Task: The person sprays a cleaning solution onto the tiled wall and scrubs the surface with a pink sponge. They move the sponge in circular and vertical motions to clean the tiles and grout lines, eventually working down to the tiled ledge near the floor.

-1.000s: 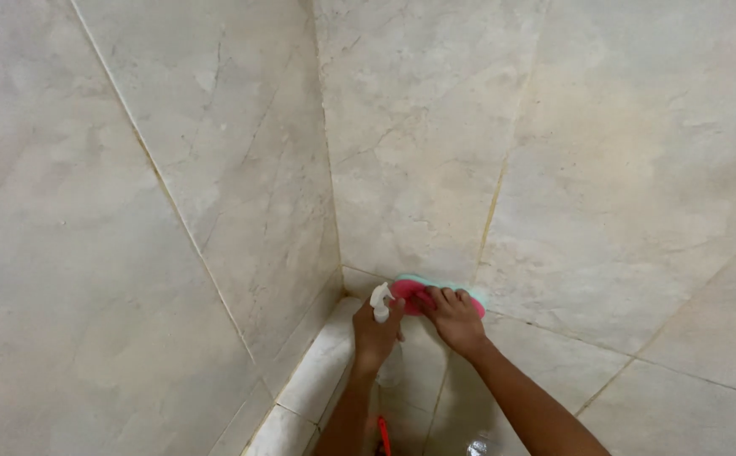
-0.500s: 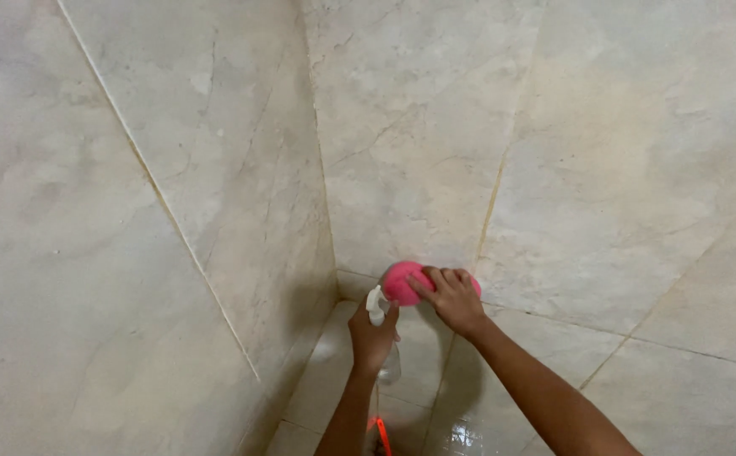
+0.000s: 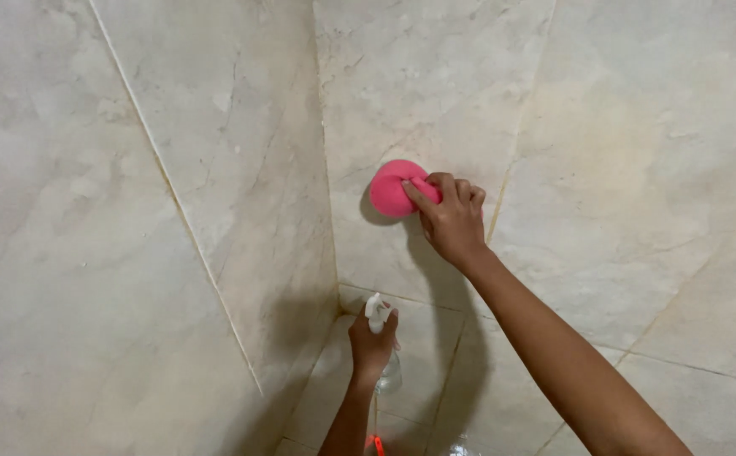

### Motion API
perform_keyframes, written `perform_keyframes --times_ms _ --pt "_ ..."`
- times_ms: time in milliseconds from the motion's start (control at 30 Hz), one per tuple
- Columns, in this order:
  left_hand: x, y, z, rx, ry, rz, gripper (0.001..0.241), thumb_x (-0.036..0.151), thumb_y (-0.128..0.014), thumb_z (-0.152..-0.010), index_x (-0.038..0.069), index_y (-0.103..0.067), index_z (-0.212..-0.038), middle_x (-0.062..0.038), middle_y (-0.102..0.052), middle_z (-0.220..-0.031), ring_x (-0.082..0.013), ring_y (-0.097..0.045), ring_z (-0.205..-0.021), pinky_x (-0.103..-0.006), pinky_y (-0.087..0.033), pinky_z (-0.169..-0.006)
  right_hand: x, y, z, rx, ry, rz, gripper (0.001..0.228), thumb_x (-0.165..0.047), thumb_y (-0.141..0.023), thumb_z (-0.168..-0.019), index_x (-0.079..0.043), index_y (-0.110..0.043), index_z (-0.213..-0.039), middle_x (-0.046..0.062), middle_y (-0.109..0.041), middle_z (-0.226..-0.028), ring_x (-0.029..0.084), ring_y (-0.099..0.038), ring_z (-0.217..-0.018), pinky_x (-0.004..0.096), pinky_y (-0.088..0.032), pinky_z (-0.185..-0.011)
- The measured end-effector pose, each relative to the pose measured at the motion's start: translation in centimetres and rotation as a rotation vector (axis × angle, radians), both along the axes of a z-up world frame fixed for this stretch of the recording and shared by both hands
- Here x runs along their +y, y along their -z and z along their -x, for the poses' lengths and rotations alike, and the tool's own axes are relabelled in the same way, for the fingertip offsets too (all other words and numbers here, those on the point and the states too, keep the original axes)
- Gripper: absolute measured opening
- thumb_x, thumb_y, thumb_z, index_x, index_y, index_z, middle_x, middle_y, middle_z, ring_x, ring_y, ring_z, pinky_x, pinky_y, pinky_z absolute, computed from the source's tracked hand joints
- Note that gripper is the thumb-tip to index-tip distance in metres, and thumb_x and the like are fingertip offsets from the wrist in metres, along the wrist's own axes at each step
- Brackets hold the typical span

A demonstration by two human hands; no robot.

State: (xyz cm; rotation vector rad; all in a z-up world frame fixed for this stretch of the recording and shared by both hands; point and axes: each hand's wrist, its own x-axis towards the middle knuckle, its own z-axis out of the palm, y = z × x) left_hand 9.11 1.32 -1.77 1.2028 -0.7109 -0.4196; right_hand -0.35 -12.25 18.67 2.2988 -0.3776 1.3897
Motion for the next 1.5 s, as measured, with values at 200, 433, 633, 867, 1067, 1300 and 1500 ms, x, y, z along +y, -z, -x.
perform_keyframes --times_ms 200,433,633,867,1067,1300,1500 --pt "0.8 -1.3 -0.1 -0.048 -0.08 -0.03 0.014 0.014 -0.074 -0.089 0.002 -0.066 -0.091 -0.007 -0.066 -0.059 -0.0147 -0.06 -0.041 -0.0318 -0.048 -0.041 0.1 0.8 -0.3 -0.018 -0.008 -0.015 0.049 -0.011 -0.075 -0.085 -0.026 -0.071 -0.132 0.006 -0.059 -0.126 0.028 -0.051 -0.111 0.047 -0.034 -0.093" --pt "1.4 -1.6 -0.9 -0.113 -0.166 -0.137 0.026 0.021 -0.079 -0.089 0.0 -0.067 -0.081 -0.009 -0.067 -0.056 -0.0161 -0.062 -0.041 -0.0317 -0.048 -0.043 0.1 1.3 -0.7 -0.024 0.011 -0.012 0.047 -0.011 -0.075 -0.085 -0.026 -0.072 -0.13 0.005 -0.059 -0.126 0.028 -0.051 -0.11 0.046 -0.034 -0.093" --pt "1.6 -1.0 -0.7 0.013 -0.157 -0.11 0.026 0.02 -0.079 -0.089 -0.002 -0.065 -0.083 -0.01 -0.067 -0.061 -0.0172 -0.061 -0.042 -0.0335 -0.049 -0.043 0.7 5.0 -1.3 0.008 0.029 -0.017 0.047 -0.013 -0.073 -0.086 -0.025 -0.069 -0.131 0.007 -0.061 -0.125 0.029 -0.053 -0.106 0.047 -0.036 -0.089" --pt "1.3 1.4 -1.5 0.052 -0.15 -0.024 0.014 0.01 -0.071 -0.091 -0.001 -0.064 -0.096 -0.008 -0.066 -0.072 -0.0148 -0.061 -0.046 -0.0321 -0.049 -0.042 1.0 17.3 -1.5 0.279 -0.014 -0.101 0.057 -0.011 -0.066 -0.08 -0.027 -0.064 -0.134 0.005 -0.06 -0.125 0.026 -0.055 -0.107 0.046 -0.039 -0.086" --pt "2.3 2.0 -1.7 0.029 -0.097 -0.017 0.015 0.01 -0.071 -0.091 0.001 -0.066 -0.103 -0.007 -0.065 -0.068 -0.0137 -0.059 -0.045 -0.0319 -0.049 -0.041 1.0 23.1 -1.4 0.434 0.012 -0.217 0.059 -0.01 -0.063 -0.079 -0.027 -0.061 -0.135 0.005 -0.056 -0.128 0.027 -0.052 -0.113 0.046 -0.039 -0.09" --pt "2.9 0.6 -1.9 0.01 -0.116 -0.133 0.019 0.021 -0.075 -0.091 0.003 -0.069 -0.092 -0.004 -0.064 -0.059 -0.0129 -0.059 -0.042 -0.0313 -0.048 -0.041 1.2 23.3 -1.2 0.46 0.034 -0.239 0.061 -0.01 -0.061 -0.079 -0.028 -0.059 -0.138 0.004 -0.055 -0.13 0.025 -0.052 -0.114 0.046 -0.039 -0.093" --pt "2.8 0.4 -2.0 -0.02 -0.147 -0.138 0.028 0.023 -0.079 -0.089 0.001 -0.068 -0.076 -0.004 -0.063 -0.056 -0.0127 -0.06 -0.042 -0.0311 -0.049 -0.04 1.5 22.7 -0.8 0.478 0.036 -0.213 0.059 -0.012 -0.061 -0.081 -0.028 -0.058 -0.138 0.005 -0.055 -0.127 0.027 -0.051 -0.112 0.046 -0.039 -0.09"
